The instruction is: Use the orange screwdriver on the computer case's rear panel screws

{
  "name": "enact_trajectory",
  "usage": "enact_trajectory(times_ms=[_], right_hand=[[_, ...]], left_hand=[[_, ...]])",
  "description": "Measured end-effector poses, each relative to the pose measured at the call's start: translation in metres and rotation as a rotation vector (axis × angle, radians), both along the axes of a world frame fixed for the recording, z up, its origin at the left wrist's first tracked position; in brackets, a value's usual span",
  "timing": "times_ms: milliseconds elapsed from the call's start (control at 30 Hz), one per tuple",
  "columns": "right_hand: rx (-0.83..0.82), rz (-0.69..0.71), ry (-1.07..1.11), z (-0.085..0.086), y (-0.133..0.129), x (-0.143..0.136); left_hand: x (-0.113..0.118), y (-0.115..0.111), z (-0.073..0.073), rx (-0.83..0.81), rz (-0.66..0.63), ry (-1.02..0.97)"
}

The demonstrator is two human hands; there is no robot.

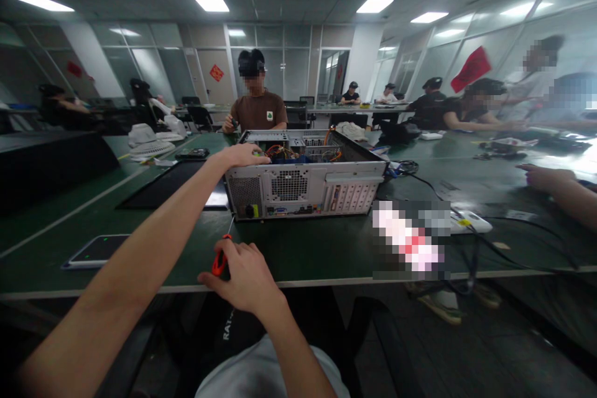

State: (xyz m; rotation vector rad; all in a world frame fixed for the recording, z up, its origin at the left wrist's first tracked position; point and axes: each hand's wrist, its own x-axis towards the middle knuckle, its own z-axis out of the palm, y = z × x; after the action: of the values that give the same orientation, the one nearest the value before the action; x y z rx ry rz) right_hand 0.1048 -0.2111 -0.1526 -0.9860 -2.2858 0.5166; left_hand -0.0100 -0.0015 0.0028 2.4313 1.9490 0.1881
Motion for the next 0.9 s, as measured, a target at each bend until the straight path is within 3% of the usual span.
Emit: enact_trajectory(times_ms=[200, 900], right_hand=[[0.052, 0.035, -0.047, 0.0, 0.0, 0.001], [-0.071, 0.002, 0.02, 0.003, -0.001, 0.002]], left_hand=[[0.001, -0.002, 0.001, -0.01, 0.018, 0.0], [-0.003, 0.006, -0.003, 0.008, -0.01, 0.003]])
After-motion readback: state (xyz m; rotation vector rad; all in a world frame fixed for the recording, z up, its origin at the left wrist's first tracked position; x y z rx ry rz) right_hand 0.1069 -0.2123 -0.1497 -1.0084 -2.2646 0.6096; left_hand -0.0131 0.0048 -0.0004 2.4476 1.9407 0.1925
